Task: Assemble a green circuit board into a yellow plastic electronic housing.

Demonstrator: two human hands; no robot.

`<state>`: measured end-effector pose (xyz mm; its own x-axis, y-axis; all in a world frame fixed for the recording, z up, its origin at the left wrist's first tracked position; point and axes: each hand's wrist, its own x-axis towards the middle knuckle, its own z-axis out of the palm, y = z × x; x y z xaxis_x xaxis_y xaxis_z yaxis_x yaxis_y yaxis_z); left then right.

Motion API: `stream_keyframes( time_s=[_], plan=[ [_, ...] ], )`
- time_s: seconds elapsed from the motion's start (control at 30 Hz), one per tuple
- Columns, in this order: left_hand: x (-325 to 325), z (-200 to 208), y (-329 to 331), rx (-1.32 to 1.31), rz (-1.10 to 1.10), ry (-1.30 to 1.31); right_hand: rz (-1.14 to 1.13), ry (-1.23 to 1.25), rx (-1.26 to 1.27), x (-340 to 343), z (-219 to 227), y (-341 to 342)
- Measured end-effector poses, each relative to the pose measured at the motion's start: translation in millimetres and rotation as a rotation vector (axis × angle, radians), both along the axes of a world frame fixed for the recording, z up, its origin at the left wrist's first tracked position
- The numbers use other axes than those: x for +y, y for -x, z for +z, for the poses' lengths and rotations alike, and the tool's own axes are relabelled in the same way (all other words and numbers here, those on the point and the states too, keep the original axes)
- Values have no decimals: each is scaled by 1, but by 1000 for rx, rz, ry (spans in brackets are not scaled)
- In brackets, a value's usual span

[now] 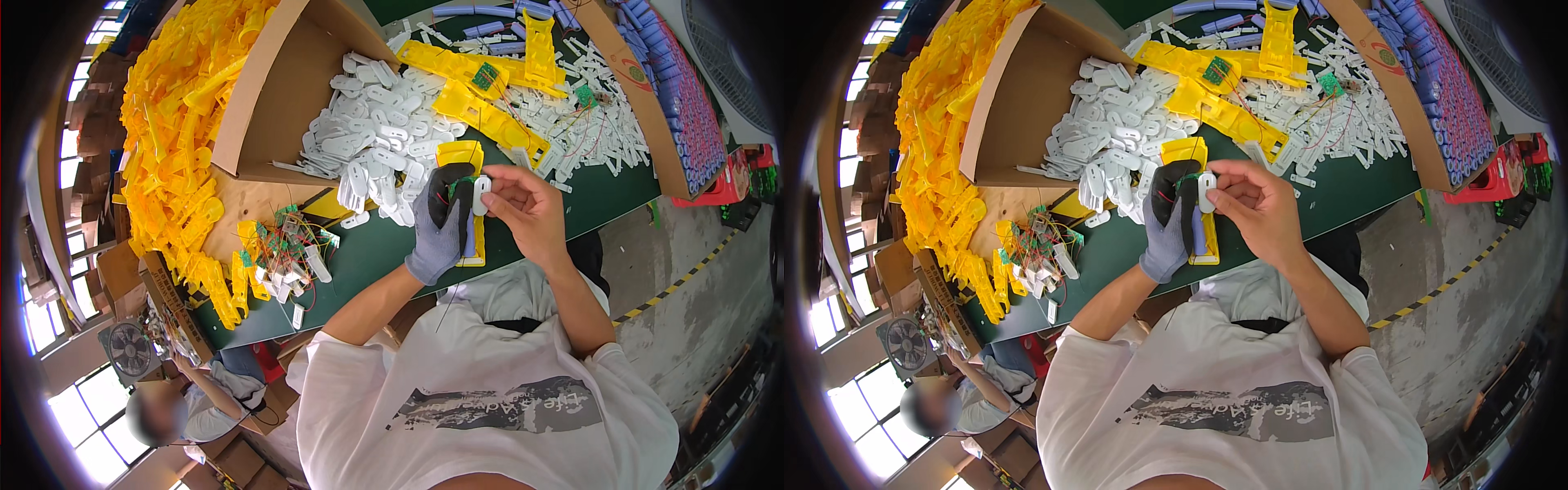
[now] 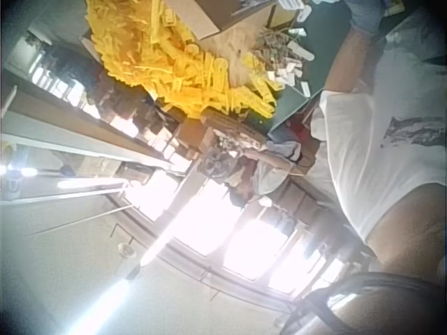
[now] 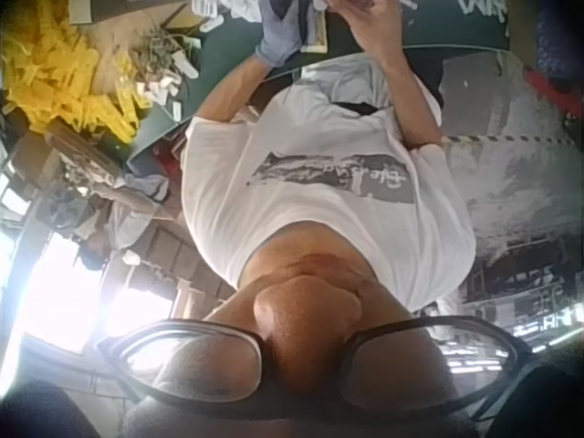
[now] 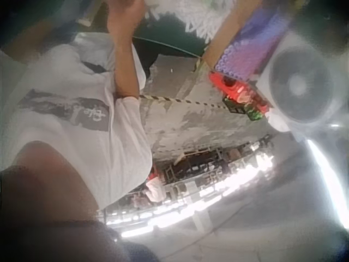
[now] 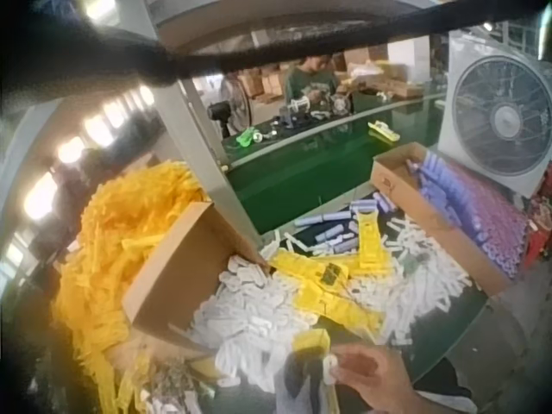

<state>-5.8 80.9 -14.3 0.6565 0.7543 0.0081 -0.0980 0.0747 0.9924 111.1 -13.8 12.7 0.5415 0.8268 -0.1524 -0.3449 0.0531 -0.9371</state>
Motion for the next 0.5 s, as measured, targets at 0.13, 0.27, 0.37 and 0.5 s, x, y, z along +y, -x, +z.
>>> stream_keyframes(
  time_s=[0.13, 0.27, 0.37, 0.5],
  plan=[
    [1, 6, -1, 47, -34, 25, 20, 8, 48, -1, -8, -2],
    [-1, 4, 0, -16, -18, 46, -109, -70, -203, 1, -15, 5],
    [-1, 4, -1, -30, -1, 25, -149, -78, -481, 0, -9, 9],
    [-1, -4, 2, -9, 1, 67, -68, 54, -621, -2, 7, 7]
  ],
)
